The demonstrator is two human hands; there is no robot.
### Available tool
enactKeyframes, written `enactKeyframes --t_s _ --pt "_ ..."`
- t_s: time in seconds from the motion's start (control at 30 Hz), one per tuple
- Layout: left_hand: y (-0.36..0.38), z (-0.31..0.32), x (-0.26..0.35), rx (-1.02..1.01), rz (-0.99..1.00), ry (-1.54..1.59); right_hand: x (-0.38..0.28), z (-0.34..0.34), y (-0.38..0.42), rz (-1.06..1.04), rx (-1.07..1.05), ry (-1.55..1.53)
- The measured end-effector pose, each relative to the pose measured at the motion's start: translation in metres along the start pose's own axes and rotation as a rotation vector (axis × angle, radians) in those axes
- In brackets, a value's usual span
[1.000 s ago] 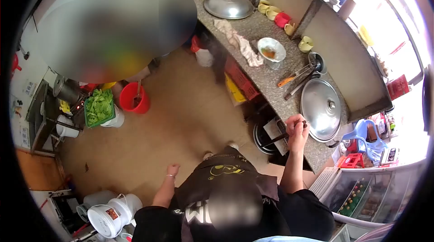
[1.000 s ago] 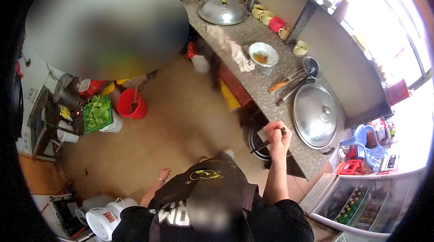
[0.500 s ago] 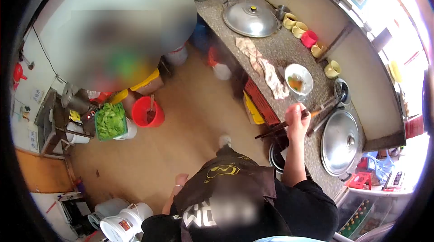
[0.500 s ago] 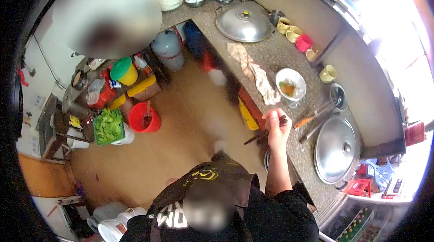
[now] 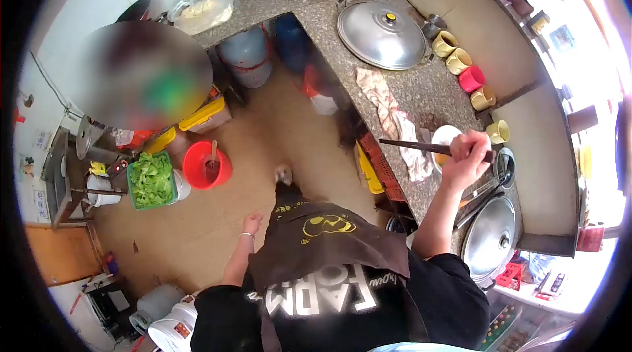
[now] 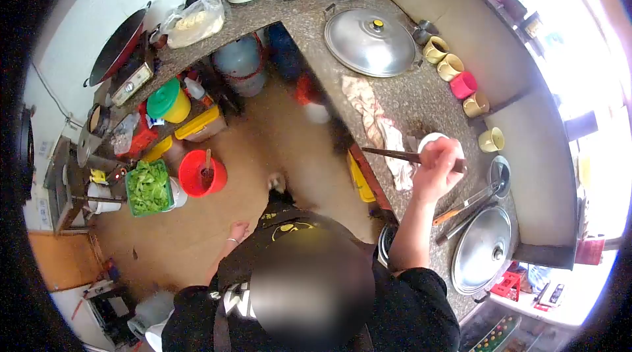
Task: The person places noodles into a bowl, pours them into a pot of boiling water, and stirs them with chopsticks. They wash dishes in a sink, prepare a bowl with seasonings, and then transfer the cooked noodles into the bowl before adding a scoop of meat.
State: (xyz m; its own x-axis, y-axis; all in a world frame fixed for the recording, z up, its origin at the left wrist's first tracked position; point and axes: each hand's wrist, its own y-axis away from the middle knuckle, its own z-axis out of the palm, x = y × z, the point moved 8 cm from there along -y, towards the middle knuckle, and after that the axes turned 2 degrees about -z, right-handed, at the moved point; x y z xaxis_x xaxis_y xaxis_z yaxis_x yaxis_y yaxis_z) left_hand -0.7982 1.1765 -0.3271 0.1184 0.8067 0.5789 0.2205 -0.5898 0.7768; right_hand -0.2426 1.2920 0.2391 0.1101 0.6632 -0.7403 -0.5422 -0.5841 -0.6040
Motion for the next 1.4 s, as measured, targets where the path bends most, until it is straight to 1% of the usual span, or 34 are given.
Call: enactKeyframes --t_s 0.07,0.1,0.13,0.17,0.2,0.27,0.3,0.33,0.37,0.4,0.47,0.5,0.53,0.57,0.67,0.73,0.77,0.83,0.87,0.93,0.97,1.03,1.17,1.23,1.27,1.33,1.37,1.4 --pt "-0.055 -0.007 0.004 -0.157 0.137 -0.333 0.016 0.005 -0.01 -0.034 0.062 0.022" --pt "-0.072 -0.019 0.017 -0.166 0.14 -0.338 0.026 0.009 -0.016 -0.049 0.088 0.041" --pt "-0.073 -0.019 0.061 -0.123 0.617 -0.812 0.035 0.017 -0.021 -0.048 0.121 0.081" --pt "-0.067 -0.008 0.089 -0.063 1.109 -1.272 0.044 0.026 -0.027 -0.05 0.154 0.119" --pt "-0.078 -0.014 0.111 -0.075 1.119 -1.276 0.055 0.036 -0.032 -0.073 0.171 0.184" --pt "-0.12 -0.04 0.162 -0.135 0.745 -1.012 0.086 0.046 -0.04 -0.047 0.236 0.246" --pt "-0.178 -0.045 0.164 -0.12 0.678 -1.105 0.103 0.052 -0.044 -0.016 0.285 0.299" --pt "-0.226 -0.048 0.172 -0.109 0.611 -1.202 0.116 0.064 -0.049 0.009 0.287 0.324" --pt "-0.26 -0.051 0.192 -0.103 0.544 -1.301 0.127 0.076 -0.053 0.056 0.332 0.358" --pt "-0.287 -0.067 0.216 -0.087 0.459 -1.137 0.137 0.083 -0.056 0.064 0.359 0.393" --pt "-0.288 -0.081 0.304 -0.04 0.265 -0.508 0.152 0.1 -0.068 0.065 0.389 0.436" --pt "-0.268 -0.08 0.355 -0.01 0.23 -0.367 0.153 0.107 -0.07 0.047 0.417 0.473" --pt "-0.294 -0.077 0.381 -0.065 0.263 -0.373 0.153 0.112 -0.067 0.037 0.45 0.516" --pt "-0.318 -0.074 0.397 -0.121 0.294 -0.382 0.154 0.115 -0.065 0.05 0.465 0.54" --pt "-0.32 -0.052 0.468 -0.162 0.279 -0.338 0.162 0.117 -0.071 0.033 0.507 0.566" --pt "-0.32 -0.038 0.497 -0.201 0.403 -0.185 0.164 0.121 -0.073 0.01 0.519 0.593" --pt "-0.318 -0.032 0.501 -0.206 0.4 -0.185 0.165 0.124 -0.074 -0.005 0.526 0.611" --pt "-0.331 -0.018 0.488 -0.293 0.363 -0.158 0.168 0.132 -0.072 0.003 0.541 0.628" --pt "-0.339 -0.017 0.479 -0.295 0.361 -0.166 0.168 0.139 -0.072 -0.005 0.543 0.642" --pt "-0.359 -0.02 0.443 -0.302 0.267 -0.296 0.17 0.149 -0.069 -0.006 0.549 0.654" --pt "-0.364 -0.027 0.433 -0.304 0.27 -0.301 0.172 0.149 -0.066 -0.007 0.556 0.654" --pt "-0.373 -0.043 0.406 -0.31 0.15 -0.358 0.178 0.149 -0.067 -0.005 0.537 0.673" --pt "-0.372 -0.087 0.385 -0.294 0.117 -0.345 0.189 0.154 -0.074 0.024 0.518 0.68" --pt "-0.351 -0.108 0.396 -0.245 0.258 -0.394 0.196 0.156 -0.077 0.018 0.514 0.703" --pt "-0.348 -0.113 0.394 -0.245 0.254 -0.392 0.198 0.157 -0.078 0.011 0.518 0.728" --pt "-0.366 -0.118 0.382 -0.257 0.412 -0.636 0.2 0.163 -0.079 0.02 0.507 0.767" --pt "-0.379 -0.12 0.371 -0.26 0.411 -0.638 0.202 0.167 -0.08 0.027 0.5 0.805" --pt "-0.39 -0.11 0.355 -0.287 0.499 -1.12 0.201 0.17 -0.08 0.028 0.502 0.81"
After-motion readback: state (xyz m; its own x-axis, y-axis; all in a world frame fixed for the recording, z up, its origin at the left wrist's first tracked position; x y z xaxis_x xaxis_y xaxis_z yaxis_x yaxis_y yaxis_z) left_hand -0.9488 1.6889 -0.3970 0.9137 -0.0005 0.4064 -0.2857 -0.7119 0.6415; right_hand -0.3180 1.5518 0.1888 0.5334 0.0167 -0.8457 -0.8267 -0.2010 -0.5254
